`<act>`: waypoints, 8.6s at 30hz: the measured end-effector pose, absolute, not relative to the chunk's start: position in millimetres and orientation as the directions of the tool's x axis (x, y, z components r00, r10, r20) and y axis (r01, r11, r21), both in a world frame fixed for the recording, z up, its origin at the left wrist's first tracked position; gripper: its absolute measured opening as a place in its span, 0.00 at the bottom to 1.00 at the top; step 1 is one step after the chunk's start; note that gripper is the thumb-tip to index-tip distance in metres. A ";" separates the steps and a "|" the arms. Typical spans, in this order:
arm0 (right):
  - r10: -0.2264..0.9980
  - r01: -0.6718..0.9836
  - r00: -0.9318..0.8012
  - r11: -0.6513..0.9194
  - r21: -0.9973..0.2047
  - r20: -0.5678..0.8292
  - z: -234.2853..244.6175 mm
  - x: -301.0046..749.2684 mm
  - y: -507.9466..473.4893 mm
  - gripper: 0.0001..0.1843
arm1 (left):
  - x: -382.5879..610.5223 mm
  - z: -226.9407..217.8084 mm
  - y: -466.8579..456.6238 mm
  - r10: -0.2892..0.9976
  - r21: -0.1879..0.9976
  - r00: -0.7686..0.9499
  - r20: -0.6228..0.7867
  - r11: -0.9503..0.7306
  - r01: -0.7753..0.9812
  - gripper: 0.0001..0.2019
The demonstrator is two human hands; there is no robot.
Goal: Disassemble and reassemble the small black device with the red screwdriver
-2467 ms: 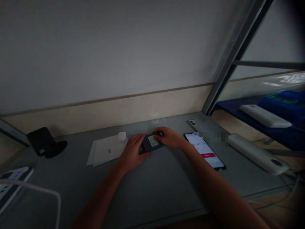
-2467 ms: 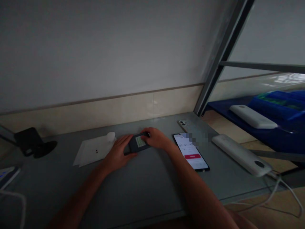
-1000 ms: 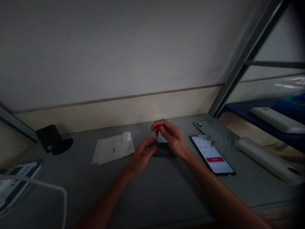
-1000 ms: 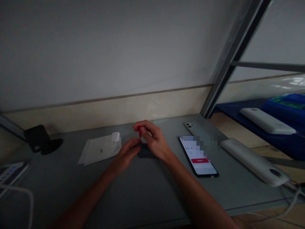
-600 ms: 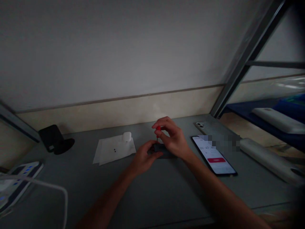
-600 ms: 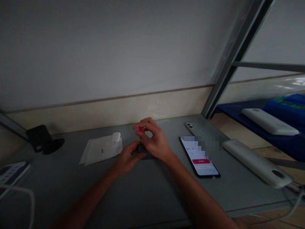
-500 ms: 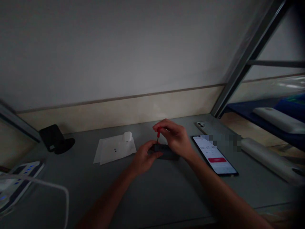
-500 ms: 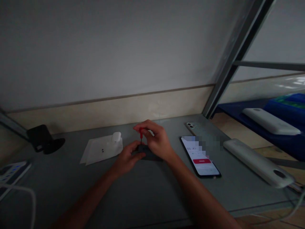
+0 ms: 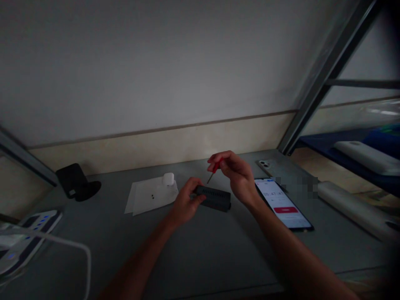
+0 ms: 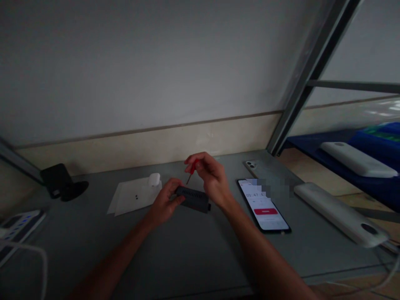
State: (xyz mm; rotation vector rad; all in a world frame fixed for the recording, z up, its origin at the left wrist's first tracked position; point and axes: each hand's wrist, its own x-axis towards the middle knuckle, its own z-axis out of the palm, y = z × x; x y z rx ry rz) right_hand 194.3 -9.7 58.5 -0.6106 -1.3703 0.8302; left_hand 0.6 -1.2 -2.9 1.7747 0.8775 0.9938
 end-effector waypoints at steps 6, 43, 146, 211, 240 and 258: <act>0.786 -0.115 0.131 0.618 -0.778 0.605 62.4 212.4 -2.8 0.04 | -1.8 -5.0 2.6 0.891 0.907 0.347 0.292 -0.374 0.196 0.13; 0.865 0.173 -0.138 0.500 -0.848 0.482 64.6 218.9 -10.2 0.07 | -6.0 0.0 -1.0 0.831 0.795 0.447 0.330 -0.500 0.343 0.14; 0.819 0.120 -0.045 0.574 -0.810 0.573 61.2 218.6 -5.5 0.11 | 37.9 81.9 29.6 0.535 0.488 0.844 0.046 -0.749 0.448 0.08; 0.822 0.265 0.340 0.382 -0.885 0.457 44.6 251.2 -50.1 0.16 | 47.5 75.3 26.9 0.447 0.709 0.894 -0.035 -0.619 0.338 0.10; 0.825 0.269 0.225 0.459 -0.847 0.519 44.9 252.5 -49.9 0.13 | 52.4 64.0 30.3 0.458 0.694 0.889 0.001 -0.640 0.329 0.09; 0.867 0.104 -0.052 0.498 -0.861 0.495 59.0 234.4 -35.0 0.11 | 56.1 61.4 30.6 0.428 0.650 0.904 0.007 -0.688 0.322 0.09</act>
